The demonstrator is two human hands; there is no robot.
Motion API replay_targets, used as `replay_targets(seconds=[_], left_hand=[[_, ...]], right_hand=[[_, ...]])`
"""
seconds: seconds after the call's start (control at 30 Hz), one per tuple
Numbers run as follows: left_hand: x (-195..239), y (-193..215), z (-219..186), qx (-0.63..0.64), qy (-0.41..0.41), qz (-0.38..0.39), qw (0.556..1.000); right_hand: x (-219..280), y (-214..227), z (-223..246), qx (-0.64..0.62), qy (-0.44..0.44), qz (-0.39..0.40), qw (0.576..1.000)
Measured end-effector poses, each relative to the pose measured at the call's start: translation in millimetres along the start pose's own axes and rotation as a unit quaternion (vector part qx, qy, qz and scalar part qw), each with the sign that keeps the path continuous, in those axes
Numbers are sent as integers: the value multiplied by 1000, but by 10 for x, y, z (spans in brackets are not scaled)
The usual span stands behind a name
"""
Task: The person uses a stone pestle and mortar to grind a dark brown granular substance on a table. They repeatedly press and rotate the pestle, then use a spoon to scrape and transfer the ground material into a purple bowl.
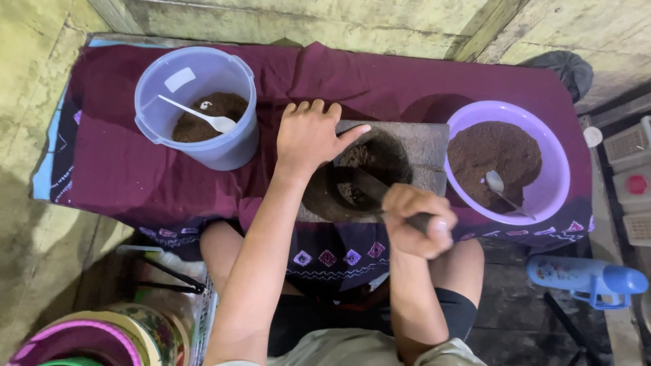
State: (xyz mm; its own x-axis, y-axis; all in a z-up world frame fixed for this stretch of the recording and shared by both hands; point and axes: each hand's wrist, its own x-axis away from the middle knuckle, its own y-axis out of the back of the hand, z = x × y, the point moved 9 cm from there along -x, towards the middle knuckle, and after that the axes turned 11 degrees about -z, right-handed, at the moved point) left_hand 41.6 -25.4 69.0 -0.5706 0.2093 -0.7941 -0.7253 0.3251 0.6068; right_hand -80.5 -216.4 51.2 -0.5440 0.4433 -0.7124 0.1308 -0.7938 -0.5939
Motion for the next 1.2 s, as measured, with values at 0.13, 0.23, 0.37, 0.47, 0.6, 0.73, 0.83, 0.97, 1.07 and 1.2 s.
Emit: replay_targets(seconds=[0.13,0.23,0.37,0.47,0.6,0.73,0.83,0.97,1.07,1.2], left_hand=[[-59,41,8,-9,-1,21,1000],[-47,31,-3,-12,-18,-15,1000],[22,-88,33,1,-12,-7,1000],[10,-127,52,29,14,49,998],[12,-49,19,15,-7,-2,1000],[-12,-117,42,25,14,40,999],[28,-120,30,37,26,87,995],[-1,-87,31,6,5,13,1000],[11,-234,70,33,40,162,985],[53,-260,65,36,44,192,980]], right_hand=[[-165,-450,447,29,-28,34,999],[-154,-435,229,13,-32,21,999],[-47,-68,-311,-8,-33,5,999],[-158,-247,185,39,-43,-12,998],[-181,-613,316,131,-9,61,989],[-170,-286,-250,69,3,34,997],[-177,-248,-70,45,-29,5,999],[-195,-501,292,47,-38,23,998],[-201,-287,-112,37,-35,17,999],[-229,-99,-209,24,-35,15,999]])
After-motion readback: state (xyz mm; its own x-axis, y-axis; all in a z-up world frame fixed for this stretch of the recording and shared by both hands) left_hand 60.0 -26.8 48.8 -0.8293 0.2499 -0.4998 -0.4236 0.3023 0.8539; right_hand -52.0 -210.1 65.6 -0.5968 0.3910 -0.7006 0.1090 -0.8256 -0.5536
